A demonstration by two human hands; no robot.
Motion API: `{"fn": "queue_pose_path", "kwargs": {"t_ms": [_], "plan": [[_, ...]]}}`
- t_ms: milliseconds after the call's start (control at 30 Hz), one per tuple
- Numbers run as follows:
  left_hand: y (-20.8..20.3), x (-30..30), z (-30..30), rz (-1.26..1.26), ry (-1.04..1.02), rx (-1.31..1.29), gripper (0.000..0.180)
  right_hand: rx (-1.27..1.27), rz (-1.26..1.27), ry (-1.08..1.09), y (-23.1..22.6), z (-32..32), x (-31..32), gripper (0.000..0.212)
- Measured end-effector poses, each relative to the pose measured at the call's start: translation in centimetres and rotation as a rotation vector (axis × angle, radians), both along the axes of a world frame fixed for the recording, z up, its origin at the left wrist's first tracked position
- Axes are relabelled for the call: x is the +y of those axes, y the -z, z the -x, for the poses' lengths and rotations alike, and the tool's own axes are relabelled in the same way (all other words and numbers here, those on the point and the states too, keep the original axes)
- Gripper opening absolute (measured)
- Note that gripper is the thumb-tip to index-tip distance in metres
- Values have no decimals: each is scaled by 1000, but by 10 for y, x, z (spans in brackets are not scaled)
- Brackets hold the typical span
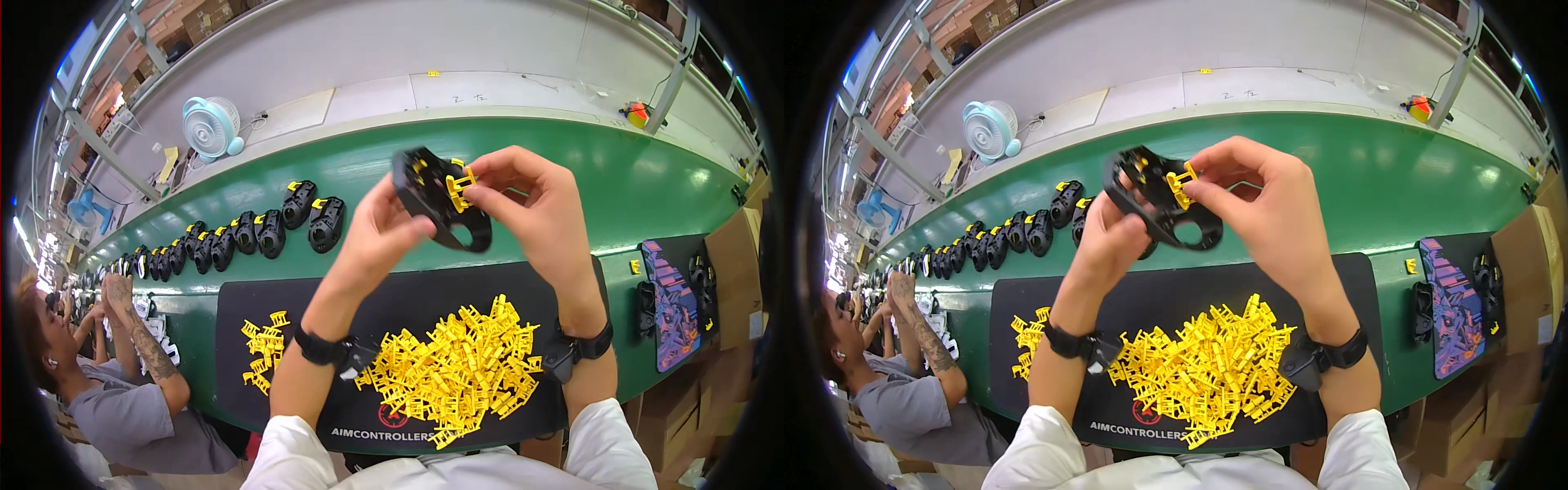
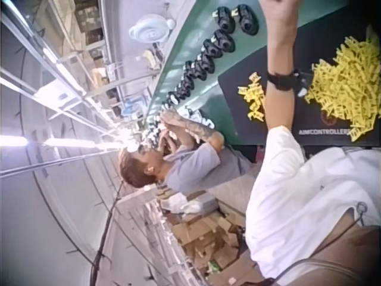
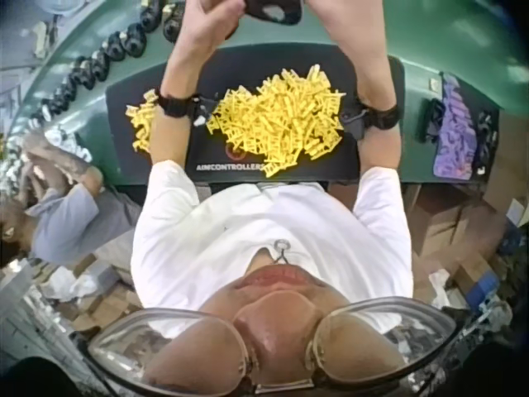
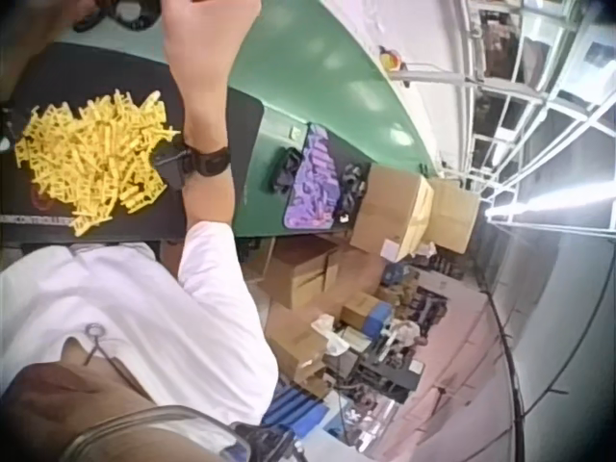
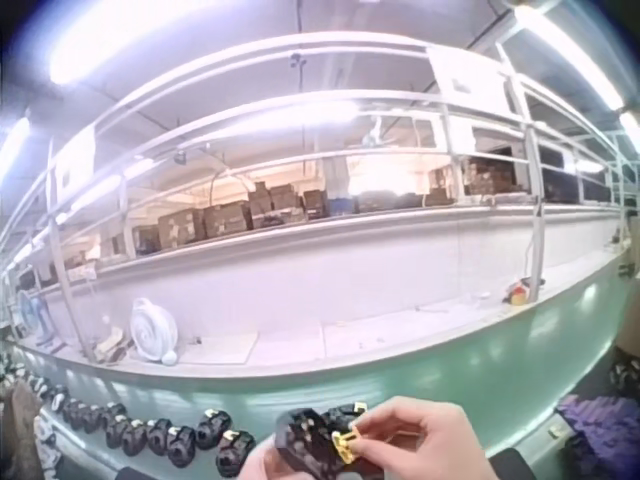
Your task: The person is assembling electronic components, specifically game controller shells, by inserting yellow plastic parts.
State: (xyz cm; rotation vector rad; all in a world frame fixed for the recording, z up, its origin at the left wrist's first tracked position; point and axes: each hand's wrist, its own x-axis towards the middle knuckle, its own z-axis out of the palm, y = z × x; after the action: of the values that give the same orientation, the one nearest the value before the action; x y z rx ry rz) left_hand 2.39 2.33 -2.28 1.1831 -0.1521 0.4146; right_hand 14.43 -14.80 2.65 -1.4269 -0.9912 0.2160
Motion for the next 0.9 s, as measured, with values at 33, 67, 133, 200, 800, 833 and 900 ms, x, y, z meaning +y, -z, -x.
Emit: {"fn": "queue_pose_path", "kwargs": {"t_ms": [33, 67, 133, 200, 800, 833, 900], "plan": [[-6, -7, 9, -100, -40, 28, 64, -67, -4, 52, 0, 6, 1, 16], [-9, -12, 14, -97, -37, 31, 64, -122, -27, 92, 1, 10, 2, 16], [-15, -18, 22, -61, -38, 65, 69, -209, -27, 128, -3, 20, 1, 15], [-15, -24, 23, -53, -54, 51, 69, -289, -18, 182, -2, 26, 1, 14], [-24, -121, 20, 251, 151, -51, 63, -968, 2, 615, -2, 36, -134, 23], [-24, -118, 27, 230, 188, -33, 62, -957, -33, 612, -1, 42, -134, 24], [-26, -115, 34, 239, 174, -7, 64, -954, -58, 625, -2, 52, -141, 25]]}}
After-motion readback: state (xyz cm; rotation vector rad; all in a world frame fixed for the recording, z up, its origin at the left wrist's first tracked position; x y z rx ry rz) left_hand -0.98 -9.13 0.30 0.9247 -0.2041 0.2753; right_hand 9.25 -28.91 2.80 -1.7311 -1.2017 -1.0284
